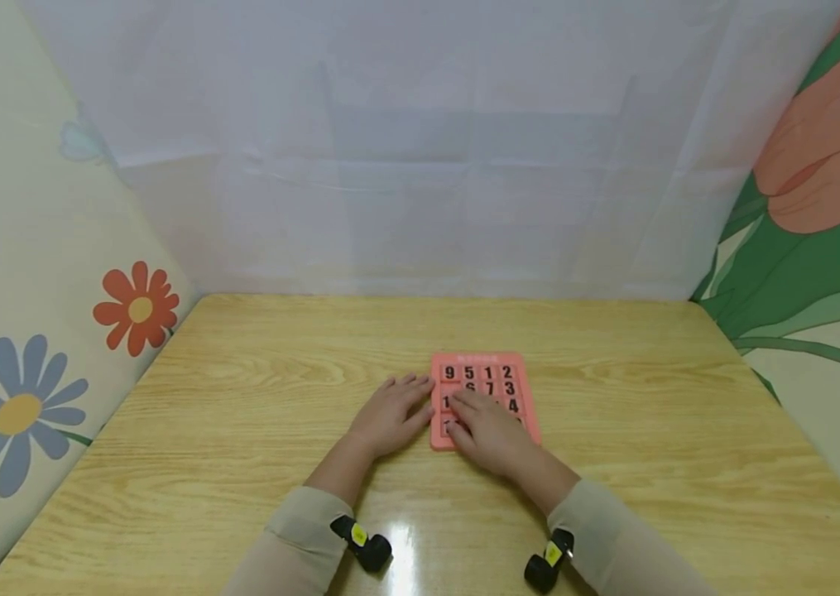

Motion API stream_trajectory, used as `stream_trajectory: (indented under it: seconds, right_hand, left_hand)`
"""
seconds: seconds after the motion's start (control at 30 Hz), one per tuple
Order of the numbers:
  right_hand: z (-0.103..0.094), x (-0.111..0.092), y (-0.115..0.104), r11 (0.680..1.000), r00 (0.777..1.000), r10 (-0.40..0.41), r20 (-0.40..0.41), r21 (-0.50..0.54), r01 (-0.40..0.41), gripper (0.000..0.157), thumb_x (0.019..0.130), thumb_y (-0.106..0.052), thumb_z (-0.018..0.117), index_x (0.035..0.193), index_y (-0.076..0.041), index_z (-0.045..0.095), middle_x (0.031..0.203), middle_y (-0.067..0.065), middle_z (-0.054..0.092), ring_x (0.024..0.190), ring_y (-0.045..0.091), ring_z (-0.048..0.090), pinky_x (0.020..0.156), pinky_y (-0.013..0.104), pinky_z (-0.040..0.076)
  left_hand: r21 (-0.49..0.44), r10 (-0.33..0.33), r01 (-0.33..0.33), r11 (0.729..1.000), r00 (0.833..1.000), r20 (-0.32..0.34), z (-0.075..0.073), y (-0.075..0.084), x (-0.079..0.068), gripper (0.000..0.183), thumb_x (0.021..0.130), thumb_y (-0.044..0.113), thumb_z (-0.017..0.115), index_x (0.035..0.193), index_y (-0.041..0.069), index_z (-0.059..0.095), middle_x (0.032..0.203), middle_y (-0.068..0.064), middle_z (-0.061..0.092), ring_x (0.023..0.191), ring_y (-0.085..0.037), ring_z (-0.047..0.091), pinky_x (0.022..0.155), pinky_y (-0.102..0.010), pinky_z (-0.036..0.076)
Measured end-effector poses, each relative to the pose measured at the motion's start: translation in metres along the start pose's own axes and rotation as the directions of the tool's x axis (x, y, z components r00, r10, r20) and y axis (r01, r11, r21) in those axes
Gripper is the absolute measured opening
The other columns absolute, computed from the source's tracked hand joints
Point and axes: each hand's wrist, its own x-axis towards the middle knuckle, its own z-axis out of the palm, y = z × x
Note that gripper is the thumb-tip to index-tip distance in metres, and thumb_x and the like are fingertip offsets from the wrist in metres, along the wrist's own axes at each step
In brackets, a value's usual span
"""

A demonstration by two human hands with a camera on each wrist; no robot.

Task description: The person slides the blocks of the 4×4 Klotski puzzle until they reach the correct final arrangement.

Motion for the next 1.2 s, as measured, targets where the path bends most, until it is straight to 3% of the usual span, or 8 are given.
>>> stream_trajectory:
  seconds: [0.73, 1.2]
  right_hand:
    - [0.001, -0.009, -0.002, 0.999, 0.999, -0.035, -0.027, -0.007, 0.035, 0.052, 0.102, -0.035, 0.047, 0.144, -0.005, 0.048, 0.152, 0.011, 0.045, 0.142, 0.03, 0.04, 0.12, 0.046, 0.033]
    - [-0.007, 0.019, 0.01, 1.0, 0.999, 0.021, -0.033, -0.008, -0.021, 0.052, 0.103, -0.034, 0.044, 0.145, -0.003, 0.046, 0.154, 0.013, 0.042, 0.144, 0.031, 0.037, 0.121, 0.045, 0.03]
  left_hand:
    - [-0.02, -0.026, 0.026, 0.999, 1.0, 0.008, -0.001, 0.003, -0.001, 0.053, 0.102, 0.038, 0.048, 0.147, 0.011, 0.045, 0.152, -0.006, 0.046, 0.146, -0.028, 0.034, 0.125, -0.047, 0.017]
    - [-0.015, -0.013, 0.013, 1.0, 1.0, -0.004, -0.001, 0.001, -0.002, 0.053, 0.101, 0.039, 0.048, 0.147, 0.011, 0.046, 0.152, -0.006, 0.047, 0.146, -0.028, 0.035, 0.125, -0.048, 0.019]
